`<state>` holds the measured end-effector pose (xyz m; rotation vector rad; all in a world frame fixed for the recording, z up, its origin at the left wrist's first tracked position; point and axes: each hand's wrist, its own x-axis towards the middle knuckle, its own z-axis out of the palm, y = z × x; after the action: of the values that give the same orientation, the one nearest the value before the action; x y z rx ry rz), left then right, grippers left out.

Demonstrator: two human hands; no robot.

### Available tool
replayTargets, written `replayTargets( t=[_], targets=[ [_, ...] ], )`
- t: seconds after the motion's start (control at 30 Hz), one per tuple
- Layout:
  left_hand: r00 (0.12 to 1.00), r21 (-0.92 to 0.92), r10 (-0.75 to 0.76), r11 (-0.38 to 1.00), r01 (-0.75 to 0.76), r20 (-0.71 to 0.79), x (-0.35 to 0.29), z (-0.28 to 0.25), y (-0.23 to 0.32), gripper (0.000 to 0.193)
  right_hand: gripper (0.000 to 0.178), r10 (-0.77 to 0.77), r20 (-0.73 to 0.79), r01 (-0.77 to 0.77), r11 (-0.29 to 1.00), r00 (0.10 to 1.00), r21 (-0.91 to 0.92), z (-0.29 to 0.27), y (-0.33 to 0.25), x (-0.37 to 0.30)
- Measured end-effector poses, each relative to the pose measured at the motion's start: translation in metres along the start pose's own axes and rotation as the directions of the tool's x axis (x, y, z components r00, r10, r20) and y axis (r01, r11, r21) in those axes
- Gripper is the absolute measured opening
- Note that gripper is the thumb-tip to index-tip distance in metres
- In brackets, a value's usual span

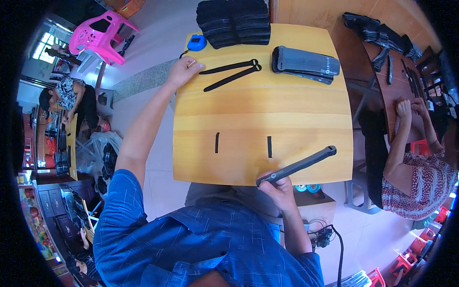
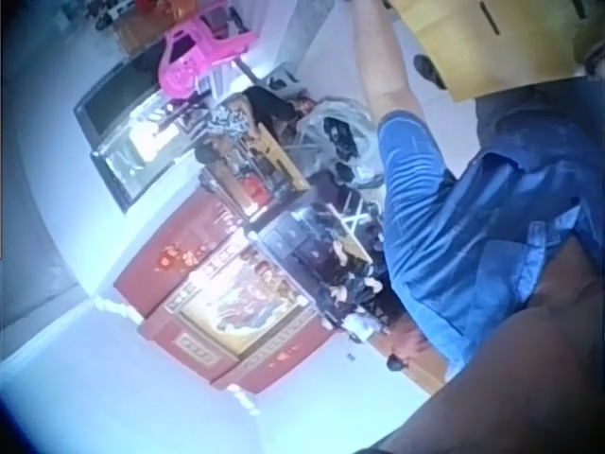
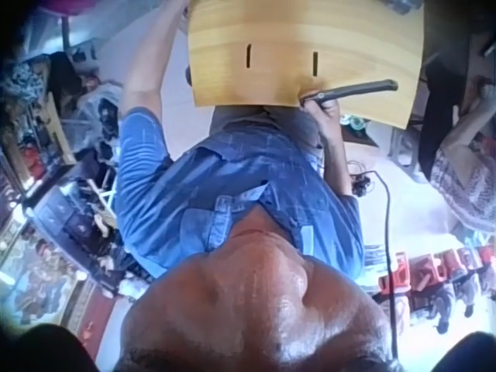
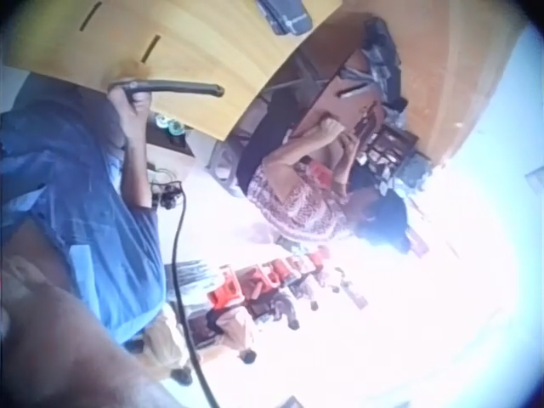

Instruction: Assembling plastic buckles and fasteners onto textile straps using a small hand tool.

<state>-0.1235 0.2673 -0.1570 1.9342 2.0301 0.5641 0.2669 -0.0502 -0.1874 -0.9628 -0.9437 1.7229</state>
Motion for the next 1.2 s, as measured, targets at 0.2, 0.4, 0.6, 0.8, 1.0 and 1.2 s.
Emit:
replayTargets(
  t=[0.2, 0.4, 0.6, 0.8, 1.0, 1.2],
  targets=[
    [0.968, -0.333, 0.196, 0.933, -0.136, 0.154, -0.119, -0.035, 0.056, 0.035, 0.025, -0.006, -0.013, 0.008, 0.994, 1.000, 0.105, 0.021, 0.007, -0.002],
    [0.781, -0.294, 0.624, 0.742, -0.603, -0.027, -0.297, -0.035, 0.118, 0.044, 0.024, -0.011, -0.081, 0.025, 0.985, 0.997, 0.173, 0.067, 0.022, 0.000],
    [0.796, -0.161, 0.563, 0.784, -0.599, -0.223, -0.344, -0.020, 0.118, 0.031, 0.029, 0.125, 0.115, -0.160, 0.912, 0.985, 0.378, 0.095, 0.039, -0.007],
    [0.819, -0.218, 0.508, 0.796, -0.565, -0.267, -0.345, -0.010, 0.078, 0.023, 0.029, 0.297, 0.262, -0.343, 0.927, 0.918, 0.153, 0.105, 0.023, -0.016],
    [0.842, -0.238, 0.451, 0.819, -0.522, -0.294, -0.343, -0.002, 0.044, 0.016, 0.018, -0.602, 0.442, 0.593, 0.066, 0.665, -0.802, 0.122, -0.026, 0.008],
    [0.882, -0.241, 0.420, 0.852, -0.464, -0.214, -0.348, 0.014, 0.022, 0.016, 0.020, -0.320, 0.471, 0.527, 0.115, 0.822, -0.842, 0.113, 0.008, 0.036]
  ],
)
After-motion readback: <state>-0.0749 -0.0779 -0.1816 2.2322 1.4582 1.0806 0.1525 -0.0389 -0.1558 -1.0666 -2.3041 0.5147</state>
